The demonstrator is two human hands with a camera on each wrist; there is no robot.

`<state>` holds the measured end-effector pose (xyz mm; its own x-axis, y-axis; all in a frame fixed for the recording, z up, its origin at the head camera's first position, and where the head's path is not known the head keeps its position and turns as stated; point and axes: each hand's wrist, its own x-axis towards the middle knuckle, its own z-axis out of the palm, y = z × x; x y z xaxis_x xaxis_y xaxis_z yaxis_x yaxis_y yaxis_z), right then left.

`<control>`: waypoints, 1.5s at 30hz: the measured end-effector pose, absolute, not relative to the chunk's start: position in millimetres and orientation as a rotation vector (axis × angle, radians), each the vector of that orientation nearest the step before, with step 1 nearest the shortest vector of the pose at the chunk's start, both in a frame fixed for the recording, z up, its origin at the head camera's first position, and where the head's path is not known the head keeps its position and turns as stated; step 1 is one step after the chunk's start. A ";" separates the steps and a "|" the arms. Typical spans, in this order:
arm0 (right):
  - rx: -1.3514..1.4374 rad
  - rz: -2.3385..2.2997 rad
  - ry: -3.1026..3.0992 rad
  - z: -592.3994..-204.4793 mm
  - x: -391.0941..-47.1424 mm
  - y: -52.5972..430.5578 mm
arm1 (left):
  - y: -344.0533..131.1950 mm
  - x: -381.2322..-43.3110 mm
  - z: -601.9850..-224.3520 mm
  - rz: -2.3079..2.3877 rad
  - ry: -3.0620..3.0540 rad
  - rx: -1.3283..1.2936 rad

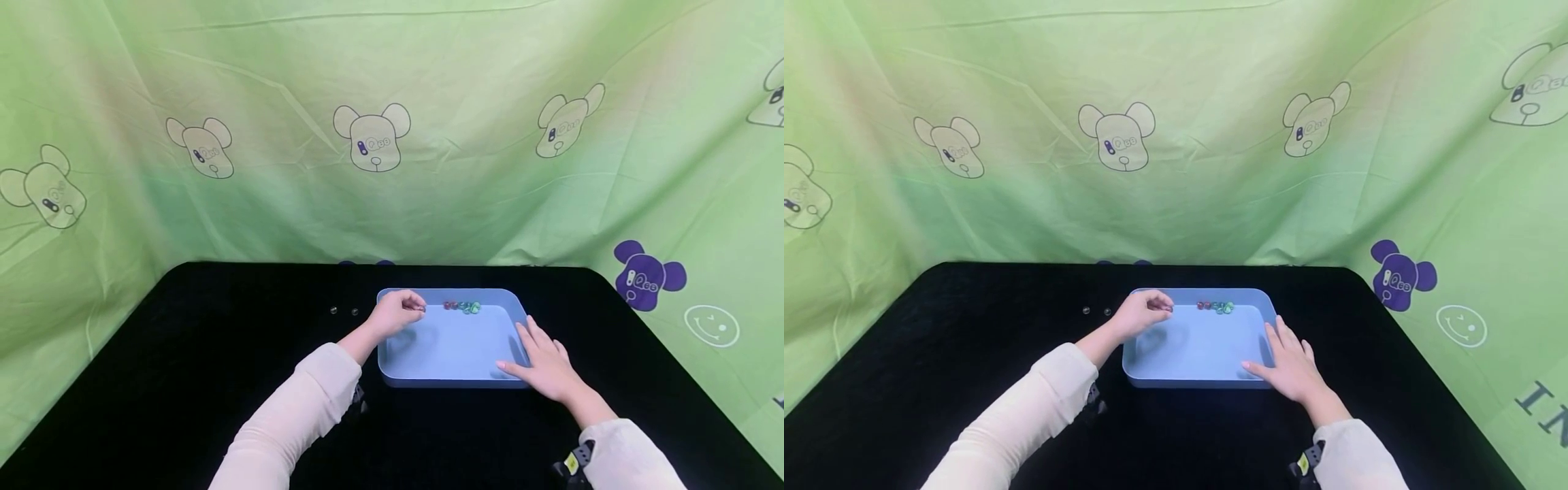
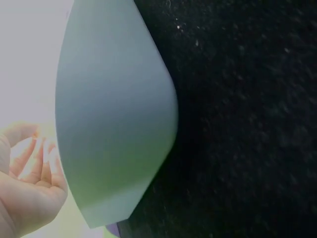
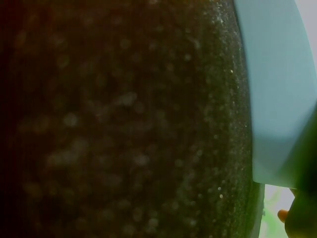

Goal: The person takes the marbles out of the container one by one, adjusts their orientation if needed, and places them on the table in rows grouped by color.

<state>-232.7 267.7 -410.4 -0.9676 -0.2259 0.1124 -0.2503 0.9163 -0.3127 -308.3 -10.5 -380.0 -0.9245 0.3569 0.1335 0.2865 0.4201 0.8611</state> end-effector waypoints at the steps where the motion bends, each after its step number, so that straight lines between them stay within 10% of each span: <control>1: 0.372 0.507 -3.004 -410.3 -232.8 267.8 | -12.3 -308.5 -380.2 1.550 2.584 0.592; 45: 0.394 0.496 -2.986 -408.9 -231.3 268.2 | -96.7 -308.8 -393.2 1.748 2.684 0.384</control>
<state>-231.3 268.2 -408.9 -0.9628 -0.2376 0.1290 -0.2665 0.9139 -0.3061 -308.8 -96.7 -393.2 -0.9682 0.1518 0.1990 0.2434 0.3857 0.8899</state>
